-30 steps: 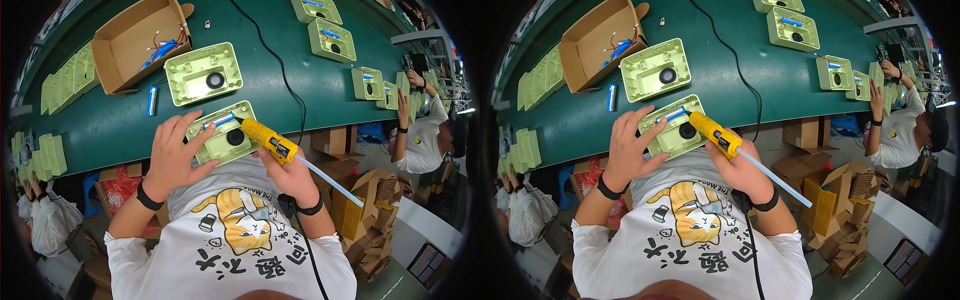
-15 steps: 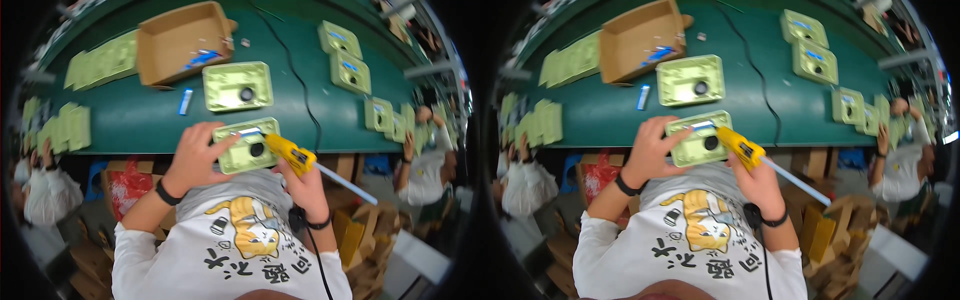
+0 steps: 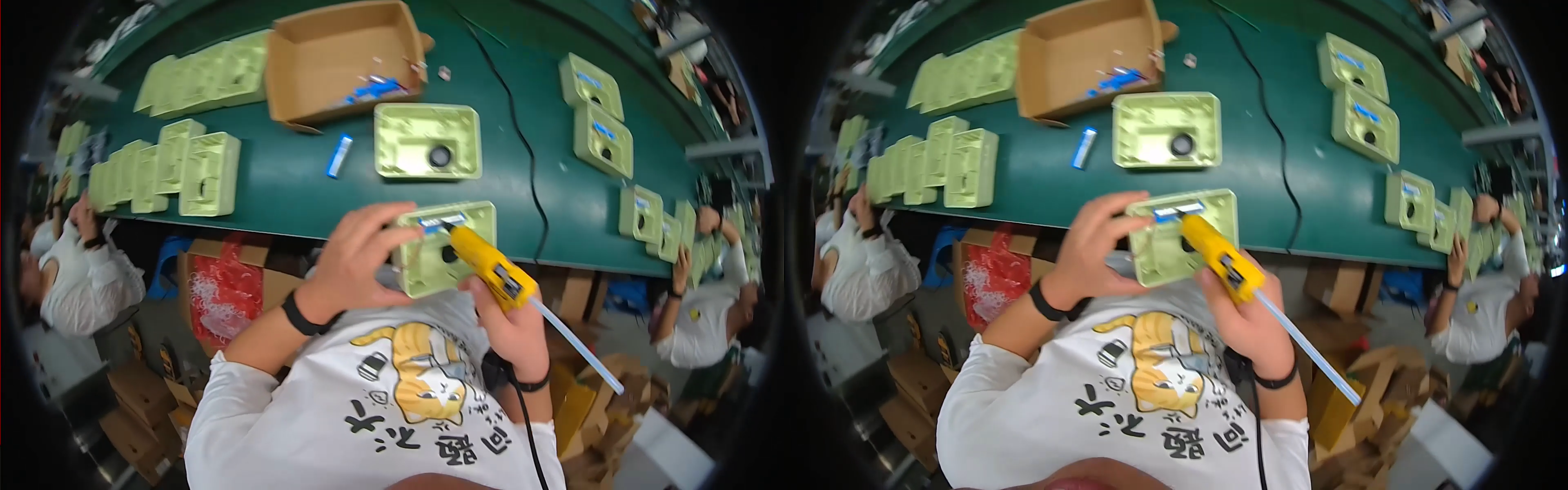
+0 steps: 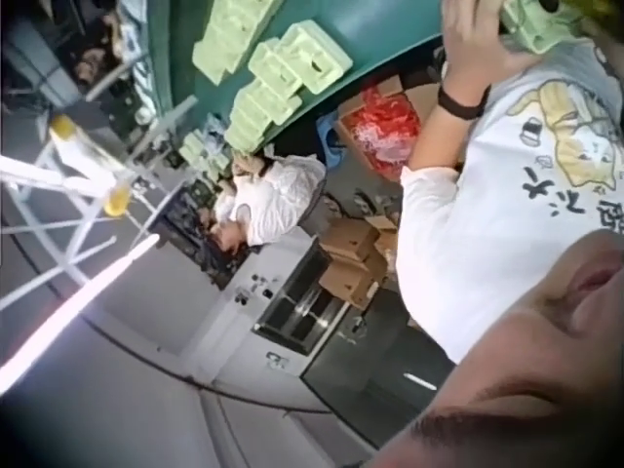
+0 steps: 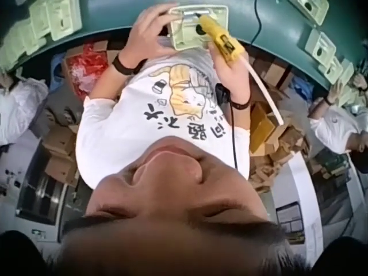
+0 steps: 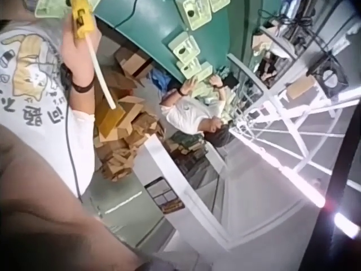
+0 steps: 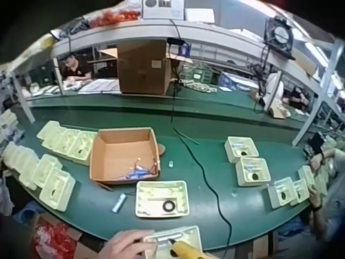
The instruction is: The person picks up a battery from a box, places it into a plastic housing, and applies glue with a glue gun before repeating the process.
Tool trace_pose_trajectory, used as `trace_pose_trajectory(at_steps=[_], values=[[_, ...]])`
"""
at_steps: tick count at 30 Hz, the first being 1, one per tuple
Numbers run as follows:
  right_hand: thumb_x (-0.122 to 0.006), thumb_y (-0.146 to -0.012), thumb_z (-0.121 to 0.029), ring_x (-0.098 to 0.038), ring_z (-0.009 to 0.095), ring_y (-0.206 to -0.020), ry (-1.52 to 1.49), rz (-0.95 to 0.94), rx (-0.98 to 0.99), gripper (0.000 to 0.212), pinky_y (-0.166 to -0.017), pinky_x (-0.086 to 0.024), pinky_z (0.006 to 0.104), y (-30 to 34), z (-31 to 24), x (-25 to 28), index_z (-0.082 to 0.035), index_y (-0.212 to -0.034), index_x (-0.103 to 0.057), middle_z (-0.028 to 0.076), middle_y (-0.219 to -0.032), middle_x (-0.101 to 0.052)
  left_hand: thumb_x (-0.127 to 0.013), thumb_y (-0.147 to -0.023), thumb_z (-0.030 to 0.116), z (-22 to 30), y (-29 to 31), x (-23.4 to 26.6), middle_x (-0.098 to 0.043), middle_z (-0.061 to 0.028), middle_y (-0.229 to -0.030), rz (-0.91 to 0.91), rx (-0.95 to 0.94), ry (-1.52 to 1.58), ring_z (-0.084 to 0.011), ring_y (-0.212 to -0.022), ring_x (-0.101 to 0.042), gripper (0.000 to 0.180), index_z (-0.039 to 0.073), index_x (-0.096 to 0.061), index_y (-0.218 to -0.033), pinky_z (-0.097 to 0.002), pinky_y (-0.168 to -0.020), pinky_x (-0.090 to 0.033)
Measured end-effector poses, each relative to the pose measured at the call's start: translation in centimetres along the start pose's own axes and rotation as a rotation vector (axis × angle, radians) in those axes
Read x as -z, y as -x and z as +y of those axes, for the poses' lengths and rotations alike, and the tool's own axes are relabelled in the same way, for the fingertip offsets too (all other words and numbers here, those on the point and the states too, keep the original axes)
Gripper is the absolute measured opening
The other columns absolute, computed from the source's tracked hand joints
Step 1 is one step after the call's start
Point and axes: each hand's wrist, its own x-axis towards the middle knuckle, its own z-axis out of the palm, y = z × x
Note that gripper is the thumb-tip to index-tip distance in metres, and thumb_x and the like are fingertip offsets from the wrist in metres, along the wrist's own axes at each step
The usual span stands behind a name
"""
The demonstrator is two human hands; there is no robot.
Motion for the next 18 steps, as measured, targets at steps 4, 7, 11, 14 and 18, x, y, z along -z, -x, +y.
trace_pose_trajectory(at_steps=[4, 7, 11, 14, 18], values=[[-0.076, -0.103, -0.009, -0.070, 0.033, -0.070, 0.024, -0.069, 0.001, 0.019, -0.067, -0.054, 0.0401, -0.9, -1.2, -1.0, 0.001, -0.119, -0.074, 0.014, -0.086, -0.071, -0.105, -0.059, 0.030, -0.7, 0.0, -0.1, -0.067, -0.0160, -0.156, 0.007, 0.010, 0.032, -0.0402, -0.134, -0.069, 0.083, 0.015, -0.073, -0.133, -0.0499, -0.111, -0.055], [-0.077, -0.102, -0.010, -0.069, 0.036, -0.071, -0.001, -0.074, 0.063, 0.018, -0.066, -0.054, 0.0406, -0.8, -0.7, -1.3, 0.000, -0.117, -0.074, 0.015, -0.086, -0.069, -0.106, -0.054, 0.029, -1.1, 0.2, -0.7, -0.067, -0.0167, -0.157, 0.031, -0.053, 0.017, -0.0407, -0.135, -0.069, 0.081, 0.015, -0.074, -0.127, -0.0493, -0.110, -0.056], [-0.077, -0.102, -0.012, -0.070, 0.038, -0.072, -0.033, -0.098, 0.078, 0.019, -0.066, -0.055, 0.0416, -0.7, -0.6, -1.3, -0.001, -0.118, -0.075, 0.015, -0.086, -0.069, -0.107, -0.054, 0.029, -1.2, 0.4, -1.3, -0.067, -0.0168, -0.157, 0.041, -0.056, 0.023, -0.0408, -0.136, -0.069, 0.078, 0.016, -0.074, -0.123, -0.0494, -0.109, -0.057], [-0.077, -0.102, -0.012, -0.071, 0.039, -0.073, -0.027, -0.104, 0.100, 0.021, -0.066, -0.055, 0.0424, -0.8, -0.5, -1.3, -0.001, -0.119, -0.075, 0.015, -0.086, -0.069, -0.107, -0.056, 0.029, -1.0, 0.3, -1.4, -0.068, -0.0171, -0.156, 0.035, -0.052, 0.021, -0.0416, -0.136, -0.069, 0.080, 0.015, -0.072, -0.127, -0.0499, -0.110, -0.056], [-0.077, -0.101, -0.013, -0.071, 0.041, -0.074, -0.040, -0.072, 0.084, 0.022, -0.067, -0.056, 0.0441, -0.8, 0.2, -0.7, -0.001, -0.120, -0.075, 0.017, -0.089, -0.072, -0.106, -0.061, 0.031, -0.4, -0.5, -1.3, -0.067, -0.0181, -0.156, -0.018, 0.059, 0.013, -0.0431, -0.137, -0.067, 0.085, 0.012, -0.069, -0.135, -0.0510, -0.112, -0.054]])
